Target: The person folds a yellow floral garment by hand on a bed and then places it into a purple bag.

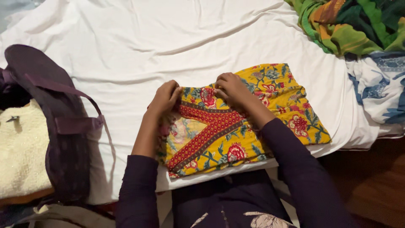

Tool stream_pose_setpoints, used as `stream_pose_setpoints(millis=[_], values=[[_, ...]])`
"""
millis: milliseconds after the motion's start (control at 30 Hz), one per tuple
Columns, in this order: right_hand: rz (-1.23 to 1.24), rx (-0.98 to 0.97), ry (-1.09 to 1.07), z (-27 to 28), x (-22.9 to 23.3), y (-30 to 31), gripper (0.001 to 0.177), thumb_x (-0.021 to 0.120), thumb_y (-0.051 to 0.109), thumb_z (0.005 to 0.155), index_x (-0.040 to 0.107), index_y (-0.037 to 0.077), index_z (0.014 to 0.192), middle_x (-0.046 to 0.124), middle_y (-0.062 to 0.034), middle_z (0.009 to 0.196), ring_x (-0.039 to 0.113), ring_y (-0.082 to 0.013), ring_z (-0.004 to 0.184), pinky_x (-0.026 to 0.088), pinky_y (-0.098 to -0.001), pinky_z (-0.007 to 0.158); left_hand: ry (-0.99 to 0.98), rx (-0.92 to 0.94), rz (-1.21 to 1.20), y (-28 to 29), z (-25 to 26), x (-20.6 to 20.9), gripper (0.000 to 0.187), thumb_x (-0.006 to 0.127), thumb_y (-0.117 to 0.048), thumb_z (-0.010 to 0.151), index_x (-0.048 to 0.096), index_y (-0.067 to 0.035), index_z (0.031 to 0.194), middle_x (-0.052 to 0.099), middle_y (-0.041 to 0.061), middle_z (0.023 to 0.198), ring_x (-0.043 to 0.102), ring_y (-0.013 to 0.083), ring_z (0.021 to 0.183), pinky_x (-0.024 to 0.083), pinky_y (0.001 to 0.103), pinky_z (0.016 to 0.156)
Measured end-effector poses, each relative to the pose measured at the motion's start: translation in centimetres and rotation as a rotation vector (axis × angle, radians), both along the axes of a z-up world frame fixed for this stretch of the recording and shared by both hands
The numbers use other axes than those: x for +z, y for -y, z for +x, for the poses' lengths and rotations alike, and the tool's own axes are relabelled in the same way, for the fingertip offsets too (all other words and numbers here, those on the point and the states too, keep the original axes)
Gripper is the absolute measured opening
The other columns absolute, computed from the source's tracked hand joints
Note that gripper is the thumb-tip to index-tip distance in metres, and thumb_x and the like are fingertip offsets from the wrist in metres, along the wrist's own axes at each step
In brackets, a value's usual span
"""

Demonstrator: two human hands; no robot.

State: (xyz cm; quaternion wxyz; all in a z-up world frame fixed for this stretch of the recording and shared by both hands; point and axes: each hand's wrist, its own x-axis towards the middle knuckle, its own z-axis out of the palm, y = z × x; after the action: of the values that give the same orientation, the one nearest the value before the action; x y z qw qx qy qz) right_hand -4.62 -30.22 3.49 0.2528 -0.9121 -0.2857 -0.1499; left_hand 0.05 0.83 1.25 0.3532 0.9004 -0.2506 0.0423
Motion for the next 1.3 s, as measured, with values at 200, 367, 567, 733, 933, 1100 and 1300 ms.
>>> stream_pose_setpoints(millis=[200,367,567,733,933,1100,1300], values=[[0.068,-0.027,-0.002,-0.3,0.6,-0.7,0.018,0.063,0.022,0.104,0.061,0.005,0.097,0.064,-0.0123,0.093,0.061,-0.0339,0.092,0.045,-0.0485,0.095,-0.076,0.043,0.287,0.2,-1.2,2.5,0.034,0.052,-0.04,0.106,0.058,-0.007,0.111,0.071,0.023,0.088,0.067,0.0464,0.086,0.051,0.055,0.072],[0.034,-0.035,-0.037,0.6,0.3,-0.4,0.022,0.06,0.029,0.104,0.062,0.007,0.101,0.067,-0.012,0.093,0.063,-0.0342,0.087,0.046,-0.0468,0.088,-0.212,0.089,0.436,-0.1,-0.7,2.7,0.044,0.051,-0.052,0.104,0.063,-0.009,0.109,0.073,0.022,0.092,0.069,0.0445,0.088,0.053,0.055,0.076],[-0.181,-0.053,-0.049,1.7,0.1,1.6,0.029,0.052,0.032,0.106,0.065,0.009,0.095,0.067,-0.0124,0.082,0.065,-0.0334,0.081,0.045,-0.0502,0.091,-0.418,0.058,0.417,-2.7,0.6,1.3,0.054,0.061,-0.058,0.093,0.077,-0.007,0.102,0.076,0.019,0.088,0.073,0.0323,0.08,0.057,0.045,0.077],[-0.143,-0.127,0.067,2.8,-0.6,4.8,0.03,0.054,0.032,0.106,0.069,0.01,0.092,0.069,-0.0123,0.078,0.065,-0.0342,0.076,0.048,-0.047,0.087,-0.744,0.021,-0.267,-4.1,-0.3,1.8,0.046,0.065,-0.048,0.093,0.075,-0.004,0.103,0.073,0.004,0.083,0.067,0.0126,0.074,0.057,0.03,0.068],[-0.214,-0.162,0.061,4.5,-1.8,6.9,0.037,0.058,0.037,0.105,0.068,0.01,0.082,0.069,-0.0123,0.072,0.066,-0.0357,0.071,0.049,-0.0495,0.078,-0.634,0.084,0.002,-3.9,-0.2,1.9,0.05,0.059,-0.05,0.099,0.073,-0.002,0.099,0.074,0.011,0.083,0.068,0.0204,0.075,0.057,0.037,0.07],[-0.178,-0.267,0.007,6.2,-4.1,7.1,0.041,0.056,0.039,0.107,0.068,0.008,0.082,0.068,-0.0173,0.073,0.065,-0.0413,0.069,0.05,-0.0529,0.066,-0.456,0.279,0.525,-2.4,-0.1,0.1,0.046,0.053,-0.054,0.099,0.078,-0.015,0.1,0.076,0.012,0.089,0.072,0.0315,0.084,0.056,0.047,0.076],[-0.092,-0.337,0.058,7.1,-5.9,7.9,0.042,0.057,0.037,0.107,0.067,0.007,0.08,0.068,-0.0168,0.072,0.064,-0.0417,0.067,0.049,-0.0522,0.065,-0.314,0.372,0.57,-2.0,-0.4,-1.0,0.046,0.053,-0.056,0.099,0.078,-0.018,0.095,0.075,0.013,0.087,0.071,0.0366,0.085,0.056,0.051,0.073]])
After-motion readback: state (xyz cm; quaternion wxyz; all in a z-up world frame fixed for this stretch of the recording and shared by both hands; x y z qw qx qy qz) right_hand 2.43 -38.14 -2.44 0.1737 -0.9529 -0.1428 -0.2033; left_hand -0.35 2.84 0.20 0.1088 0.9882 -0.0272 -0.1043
